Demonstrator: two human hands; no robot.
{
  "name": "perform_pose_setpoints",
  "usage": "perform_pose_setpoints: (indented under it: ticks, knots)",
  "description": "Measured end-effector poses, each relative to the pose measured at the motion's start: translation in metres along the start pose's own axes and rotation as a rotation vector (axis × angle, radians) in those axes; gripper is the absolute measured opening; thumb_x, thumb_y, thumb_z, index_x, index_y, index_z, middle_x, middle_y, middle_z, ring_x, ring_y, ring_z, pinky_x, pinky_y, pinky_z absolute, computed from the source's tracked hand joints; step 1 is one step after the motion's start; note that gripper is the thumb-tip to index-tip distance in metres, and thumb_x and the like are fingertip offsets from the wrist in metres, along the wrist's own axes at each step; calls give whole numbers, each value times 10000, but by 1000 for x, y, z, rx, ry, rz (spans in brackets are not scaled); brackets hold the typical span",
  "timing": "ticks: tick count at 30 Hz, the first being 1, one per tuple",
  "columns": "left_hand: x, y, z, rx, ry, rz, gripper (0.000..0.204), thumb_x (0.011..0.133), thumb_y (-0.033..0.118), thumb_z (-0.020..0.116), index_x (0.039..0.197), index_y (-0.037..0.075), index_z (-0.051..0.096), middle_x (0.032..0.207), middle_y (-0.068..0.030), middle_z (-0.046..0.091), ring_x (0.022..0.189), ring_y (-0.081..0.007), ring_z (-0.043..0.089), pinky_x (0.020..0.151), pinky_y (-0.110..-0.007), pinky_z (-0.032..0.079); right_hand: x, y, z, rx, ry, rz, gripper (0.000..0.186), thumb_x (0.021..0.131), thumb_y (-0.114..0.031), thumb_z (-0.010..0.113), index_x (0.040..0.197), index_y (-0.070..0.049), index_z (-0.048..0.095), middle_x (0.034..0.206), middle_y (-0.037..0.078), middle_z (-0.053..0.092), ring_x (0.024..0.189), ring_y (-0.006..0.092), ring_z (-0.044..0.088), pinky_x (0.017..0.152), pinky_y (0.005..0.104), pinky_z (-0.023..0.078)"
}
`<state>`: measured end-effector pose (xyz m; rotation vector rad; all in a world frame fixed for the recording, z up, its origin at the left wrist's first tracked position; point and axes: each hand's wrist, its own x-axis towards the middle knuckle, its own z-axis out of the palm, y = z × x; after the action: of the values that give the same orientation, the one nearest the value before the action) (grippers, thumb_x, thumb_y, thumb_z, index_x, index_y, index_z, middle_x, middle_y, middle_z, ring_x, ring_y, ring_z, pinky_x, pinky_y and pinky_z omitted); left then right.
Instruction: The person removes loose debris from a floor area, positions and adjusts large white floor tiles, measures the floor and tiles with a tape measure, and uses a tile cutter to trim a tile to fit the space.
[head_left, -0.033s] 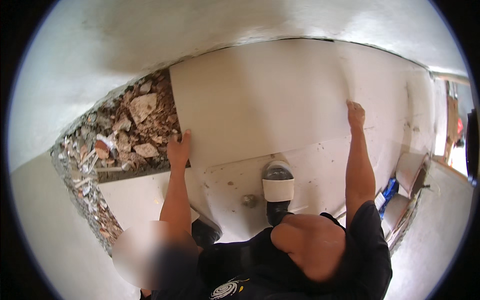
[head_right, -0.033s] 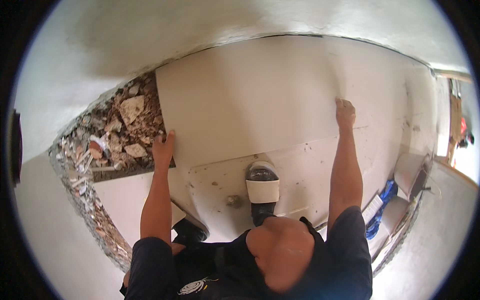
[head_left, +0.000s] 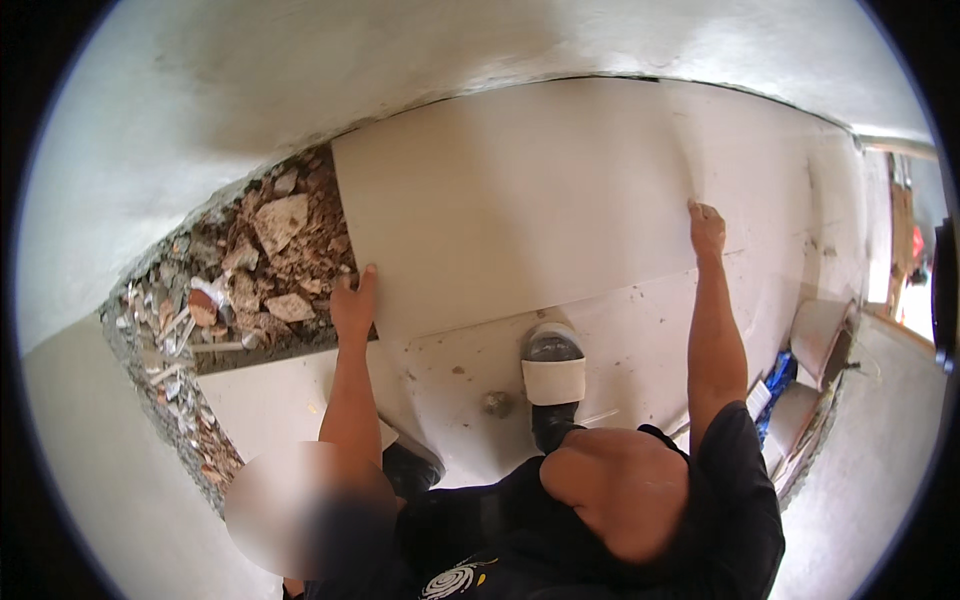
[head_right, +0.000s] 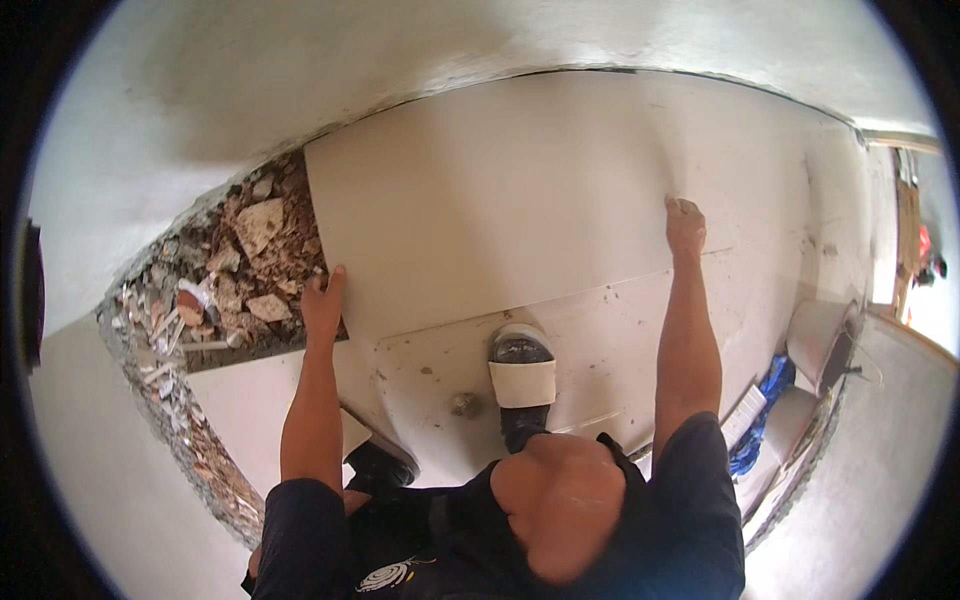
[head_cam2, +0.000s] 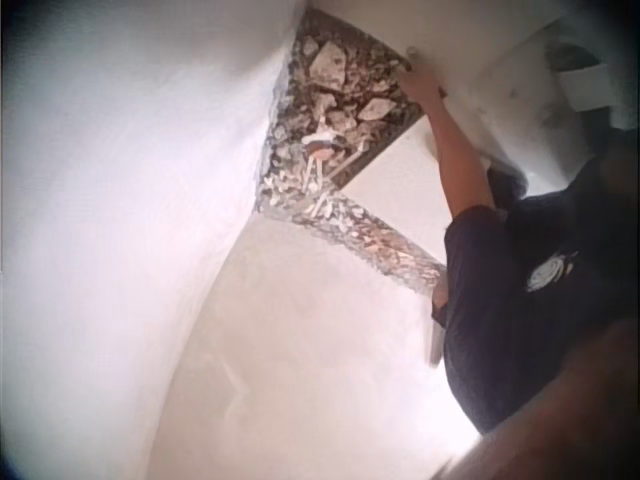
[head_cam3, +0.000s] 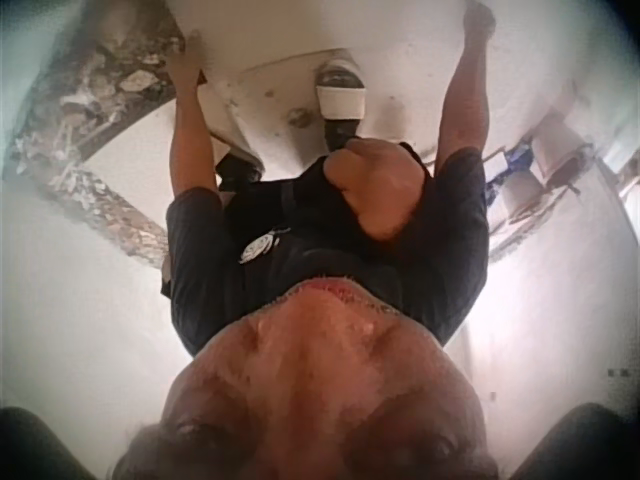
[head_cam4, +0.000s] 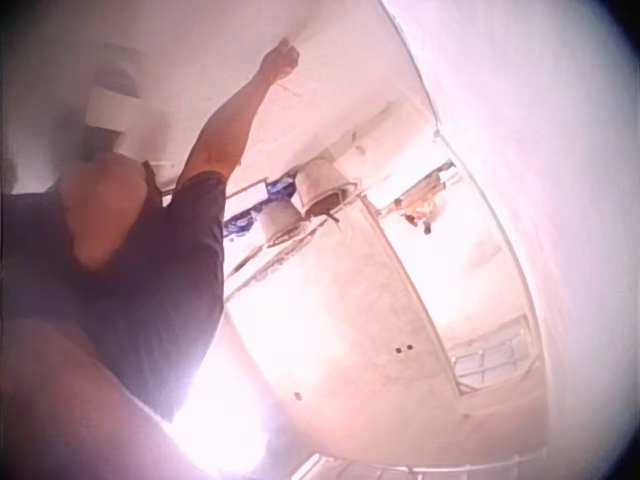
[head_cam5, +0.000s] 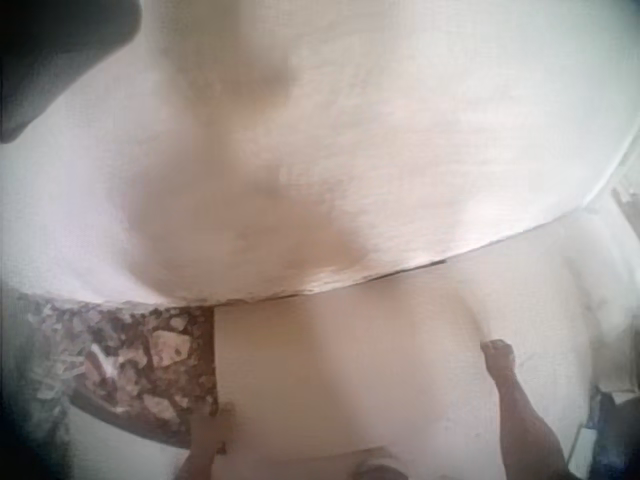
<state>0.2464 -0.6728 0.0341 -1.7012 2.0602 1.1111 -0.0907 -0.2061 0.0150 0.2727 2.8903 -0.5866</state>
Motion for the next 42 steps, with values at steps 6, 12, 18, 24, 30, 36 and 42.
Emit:
perform_pose_setpoints:
  ticks: [6,12,18,24,30,36,42]
  knots:
    - [9,0,8,83,89,42,808,790,591,557,1232,-81,478,1185,-267,541,1122,-368,524,922,-450,418,-34,9,-8,-1,53,-36,494,843,-403,549,1106,10,610,1073,217,623,1042,358,574,902,397,432]
    - [14,-11,13,53,110,-11,901,768,630,563,1304,-76,402,1228,-267,514,1150,-379,500,960,-461,394,-35,30,4,40,34,42,516,873,-406,546,1128,41,588,1082,226,616,1025,344,582,885,395,441]
    - [17,-23,3,-48,50,91,857,782,583,587,1296,-80,413,1236,-269,508,1151,-383,499,955,-454,400,-19,37,6,-37,7,-21,544,858,-445,551,1114,32,600,1085,229,614,1037,334,577,886,395,437]
    - [39,-56,-27,-202,-130,72,616,811,451,633,1147,-56,539,850,-174,636,744,-255,623,715,-416,497,-9,41,5,-68,-73,-56,558,859,-453,539,1110,40,606,1097,209,618,1041,312,577,903,383,430]
    - [23,-56,-35,-221,-355,142,437,801,401,675,961,-3,631,744,-113,626,669,-195,643,653,-367,516,-1,43,5,-109,-94,-85,567,866,-462,515,1114,40,605,1093,208,620,1034,309,578,904,377,428]
    - [13,-56,-24,-202,-254,102,473,787,418,671,933,-30,632,824,-134,650,646,-200,654,667,-358,509,4,45,4,-189,-102,-120,544,876,-457,495,1096,24,620,1088,216,618,1029,329,576,897,391,427]
    - [15,-49,-23,-104,-203,190,569,760,414,679,967,-109,586,903,-212,639,690,-244,654,659,-363,493,-3,49,6,-76,-59,-147,489,878,-401,515,1071,35,623,1065,231,620,1013,350,579,885,401,434]
